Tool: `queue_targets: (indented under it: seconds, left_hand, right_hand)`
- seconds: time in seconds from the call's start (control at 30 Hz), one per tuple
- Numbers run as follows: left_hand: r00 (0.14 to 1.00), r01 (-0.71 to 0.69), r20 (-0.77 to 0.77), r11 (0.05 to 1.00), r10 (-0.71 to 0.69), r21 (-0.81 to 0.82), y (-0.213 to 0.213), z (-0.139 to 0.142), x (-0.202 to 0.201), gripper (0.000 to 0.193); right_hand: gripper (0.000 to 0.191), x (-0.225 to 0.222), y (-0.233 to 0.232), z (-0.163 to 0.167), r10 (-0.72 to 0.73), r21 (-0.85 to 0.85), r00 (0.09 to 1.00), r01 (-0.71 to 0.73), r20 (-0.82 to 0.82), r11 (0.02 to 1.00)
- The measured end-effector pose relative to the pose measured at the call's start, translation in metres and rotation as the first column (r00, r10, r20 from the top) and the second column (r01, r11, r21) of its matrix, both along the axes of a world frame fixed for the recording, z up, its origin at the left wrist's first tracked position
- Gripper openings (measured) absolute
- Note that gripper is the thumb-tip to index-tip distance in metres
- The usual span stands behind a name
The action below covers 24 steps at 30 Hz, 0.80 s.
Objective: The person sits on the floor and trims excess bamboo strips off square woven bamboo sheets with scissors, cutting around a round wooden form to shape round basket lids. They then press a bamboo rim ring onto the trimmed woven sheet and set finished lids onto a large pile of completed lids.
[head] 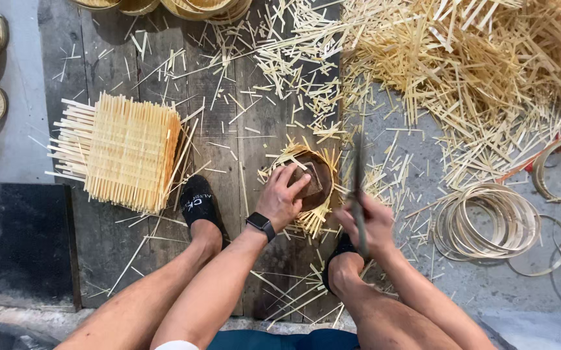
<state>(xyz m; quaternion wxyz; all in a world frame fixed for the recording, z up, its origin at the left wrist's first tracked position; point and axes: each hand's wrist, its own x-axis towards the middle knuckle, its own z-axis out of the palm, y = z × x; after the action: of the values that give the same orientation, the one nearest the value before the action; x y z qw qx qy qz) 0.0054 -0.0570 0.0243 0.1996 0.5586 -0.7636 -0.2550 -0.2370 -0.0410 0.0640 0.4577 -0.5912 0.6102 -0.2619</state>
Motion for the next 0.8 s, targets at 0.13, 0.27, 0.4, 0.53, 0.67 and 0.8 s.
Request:
queue_targets:
  seconds: [0.13, 0.27, 0.4, 0.53, 0.67, 0.8]
  left_hand:
    - [1.0, 0.001, 0.022, 1.0, -0.001, -0.001, 0.005, 0.002, -0.001, 0.062]
    - [0.999, -0.03, -0.03, 1.0, 0.03, 0.001, 0.004, 0.0, 0.0, 0.064]
    - [0.967, -0.236, -0.097, 0.972, 0.235, 0.005, 0.002, -0.01, -0.018, 0.093]
    - [0.96, -0.27, -0.084, 0.962, 0.267, -0.035, 0.002, -0.015, -0.05, 0.092]
    - [0.971, -0.229, -0.068, 0.973, 0.231, 0.031, 0.004, -0.012, -0.058, 0.09]
    - [0.987, -0.153, -0.048, 0.988, 0.154, 0.02, 0.001, -0.008, -0.049, 0.092]
  right_hand:
    - [0.045, 0.005, -0.023, -0.007, 0.016, 0.718, 0.994, 0.066, -0.107, 0.693]
    - [0.045, -0.022, -0.023, -0.011, 0.027, 0.554, 0.989, 0.06, -0.148, 0.831]
    - [0.059, -0.054, -0.009, -0.024, 0.132, 0.234, 0.894, -0.031, -0.427, 0.972]
    - [0.066, -0.064, -0.009, -0.056, 0.129, -0.031, 0.707, -0.209, -0.695, 0.977]
    - [0.053, -0.079, -0.021, -0.081, 0.165, 0.01, 0.597, -0.254, -0.785, 0.967]
    - [0.033, -0.099, -0.033, -0.085, 0.229, 0.059, 0.539, -0.313, -0.81, 0.948]
